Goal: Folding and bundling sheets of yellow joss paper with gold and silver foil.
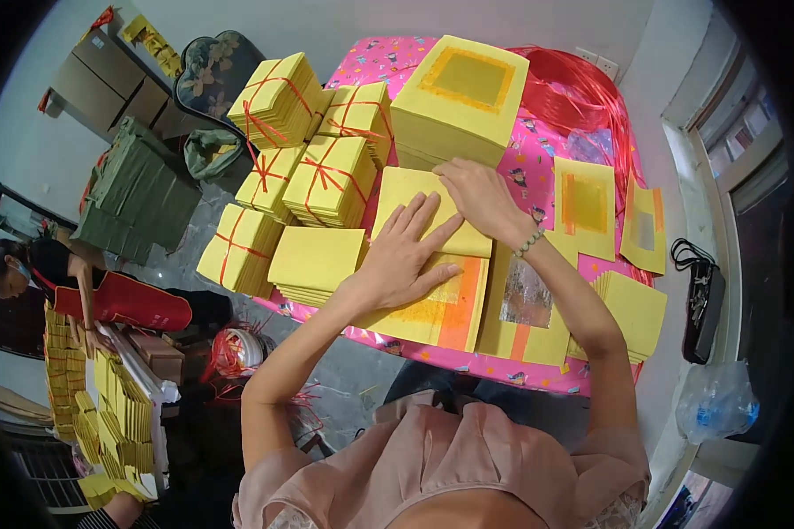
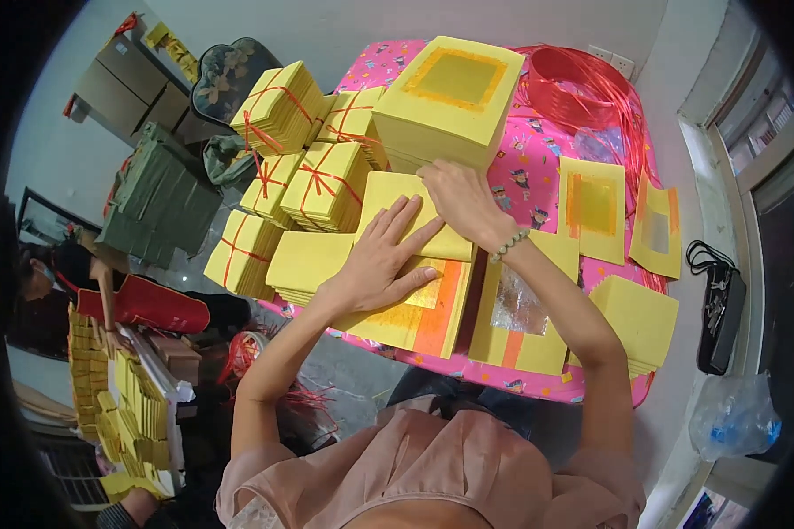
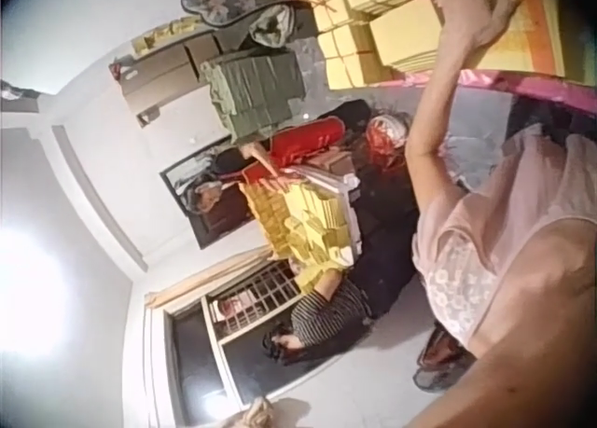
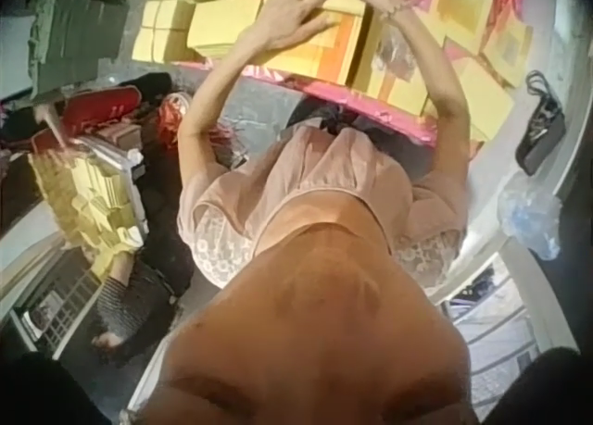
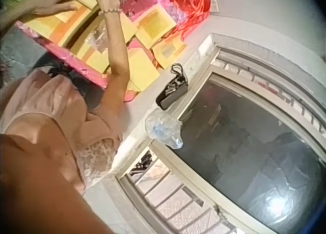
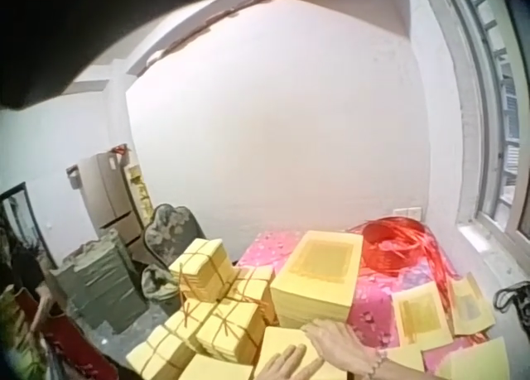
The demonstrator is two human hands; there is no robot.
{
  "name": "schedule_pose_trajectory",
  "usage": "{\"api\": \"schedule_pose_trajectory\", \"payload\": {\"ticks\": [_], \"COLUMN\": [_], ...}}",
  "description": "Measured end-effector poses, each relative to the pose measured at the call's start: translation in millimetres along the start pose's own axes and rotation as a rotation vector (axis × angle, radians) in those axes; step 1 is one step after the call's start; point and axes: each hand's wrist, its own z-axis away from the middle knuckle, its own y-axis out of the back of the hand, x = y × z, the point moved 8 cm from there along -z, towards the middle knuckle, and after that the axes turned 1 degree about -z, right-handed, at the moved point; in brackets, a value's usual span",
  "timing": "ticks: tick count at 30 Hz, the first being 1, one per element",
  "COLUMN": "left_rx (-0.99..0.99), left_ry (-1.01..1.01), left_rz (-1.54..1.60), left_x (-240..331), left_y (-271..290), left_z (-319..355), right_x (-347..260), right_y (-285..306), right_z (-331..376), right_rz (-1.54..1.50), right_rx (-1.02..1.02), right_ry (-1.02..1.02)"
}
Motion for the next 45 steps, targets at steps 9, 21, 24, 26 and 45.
{"api": "schedule_pose_trajectory", "payload": {"ticks": [9,21,24,26,45], "left_rx": [-0.018,-0.018,-0.02,-0.02,-0.016], "left_ry": [0.013,0.02,0.019,0.017,0.028], "left_rz": [-0.018,0.005,0.001,0.001,-0.036], "left_x": [-3.0,1.0,0.5,0.1,0.0], "left_y": [-3.5,0.8,-0.2,-0.8,-8.8], "left_z": [2.7,-1.3,-1.4,-1.5,1.3], "right_x": [-44.5,-41.6,-38.5,-38.6,-12.5], "right_y": [35.5,24.5,22.7,23.5,-9.6], "right_z": [77.0,107.1,106.6,106.1,122.1], "right_rz": [-0.041,0.04,0.043,0.038,-0.09], "right_rx": [0.135,0.002,0.002,0.006,-0.119], "right_ry": [0.189,0.307,0.296,0.296,0.337]}}
